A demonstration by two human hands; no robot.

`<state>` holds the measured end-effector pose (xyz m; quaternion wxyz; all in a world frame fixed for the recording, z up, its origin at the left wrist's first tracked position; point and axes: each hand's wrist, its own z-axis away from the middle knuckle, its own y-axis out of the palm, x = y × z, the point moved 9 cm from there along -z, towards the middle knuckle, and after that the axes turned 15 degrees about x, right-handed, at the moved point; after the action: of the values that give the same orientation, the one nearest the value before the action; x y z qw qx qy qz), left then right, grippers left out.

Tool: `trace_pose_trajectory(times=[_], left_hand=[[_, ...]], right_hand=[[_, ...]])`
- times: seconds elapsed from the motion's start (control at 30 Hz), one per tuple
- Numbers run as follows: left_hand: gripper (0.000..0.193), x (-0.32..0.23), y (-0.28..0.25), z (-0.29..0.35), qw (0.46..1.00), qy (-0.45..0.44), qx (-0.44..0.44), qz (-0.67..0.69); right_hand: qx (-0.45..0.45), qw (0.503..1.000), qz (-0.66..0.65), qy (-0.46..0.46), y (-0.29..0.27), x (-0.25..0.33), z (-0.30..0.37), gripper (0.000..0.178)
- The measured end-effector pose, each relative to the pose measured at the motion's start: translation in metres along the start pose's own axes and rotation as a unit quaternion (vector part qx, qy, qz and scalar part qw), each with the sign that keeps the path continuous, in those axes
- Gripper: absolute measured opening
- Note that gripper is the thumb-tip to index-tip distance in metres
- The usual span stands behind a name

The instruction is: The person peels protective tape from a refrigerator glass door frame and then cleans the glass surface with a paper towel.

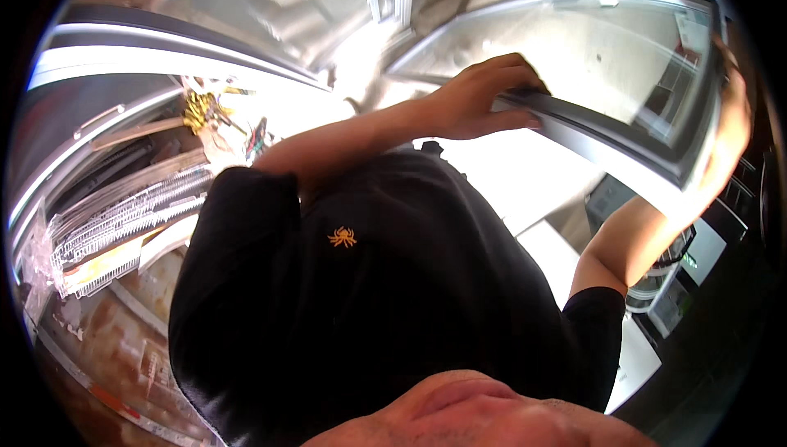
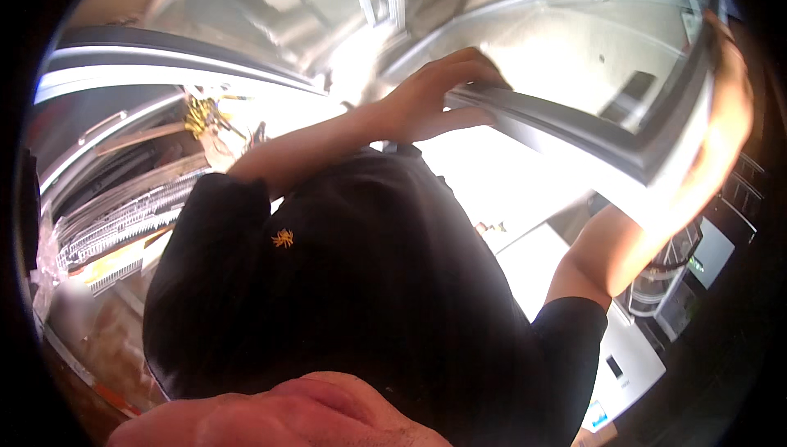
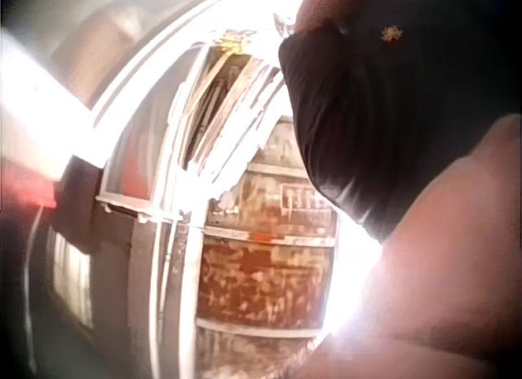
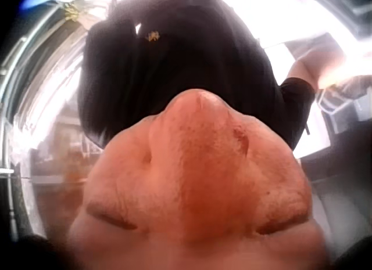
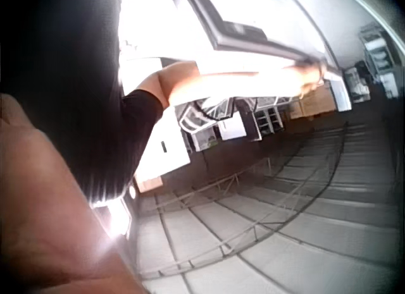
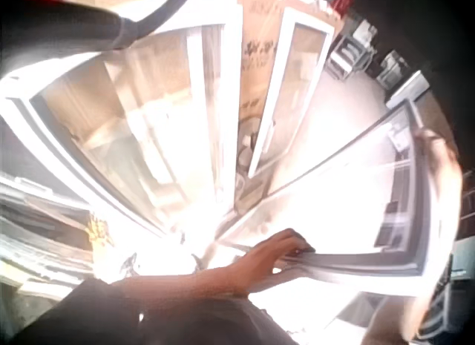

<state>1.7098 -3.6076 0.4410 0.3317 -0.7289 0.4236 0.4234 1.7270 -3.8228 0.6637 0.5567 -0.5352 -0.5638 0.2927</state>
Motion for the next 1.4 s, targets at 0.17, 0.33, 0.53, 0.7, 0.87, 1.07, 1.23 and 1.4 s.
trace_pose_trajectory(times=[0.17,0.33,0.53,0.7,0.87,1.07,1.23,1.4], left_hand=[[0.064,-0.062,-0.056,0.004,0.971,0.054,-0.132,-0.194],[0.071,-0.115,-0.111,-0.015,0.918,-0.006,-0.225,-0.326],[0.053,-0.103,-0.196,-0.005,0.879,-0.078,-0.302,-0.361],[0.045,-0.076,-0.272,0.009,0.895,-0.050,-0.300,-0.327],[0.044,-0.045,-0.340,0.023,0.907,-0.051,-0.286,-0.304],[0.043,-0.020,-0.388,0.017,0.931,-0.053,-0.270,-0.239],[0.039,-0.026,-0.402,0.032,0.914,-0.068,-0.272,-0.292],[0.038,-0.004,-0.400,0.023,0.931,-0.053,-0.270,-0.240]], right_hand=[[0.020,0.998,-0.062,-0.027,0.033,-0.001,-0.068,0.047],[-0.056,0.998,-0.034,0.008,0.054,0.059,-0.104,0.048],[-0.153,0.969,0.014,-0.193,0.094,0.082,-0.093,0.049],[0.112,0.986,-0.112,-0.056,0.214,-0.017,0.006,0.054],[0.260,0.957,-0.107,0.077,0.364,-0.182,0.205,0.048],[0.507,0.788,-0.098,0.335,0.515,-0.377,0.593,0.048],[0.546,0.723,-0.168,0.388,0.517,-0.358,0.667,0.048],[0.465,0.776,-0.174,0.389,0.487,-0.364,0.642,0.047]])
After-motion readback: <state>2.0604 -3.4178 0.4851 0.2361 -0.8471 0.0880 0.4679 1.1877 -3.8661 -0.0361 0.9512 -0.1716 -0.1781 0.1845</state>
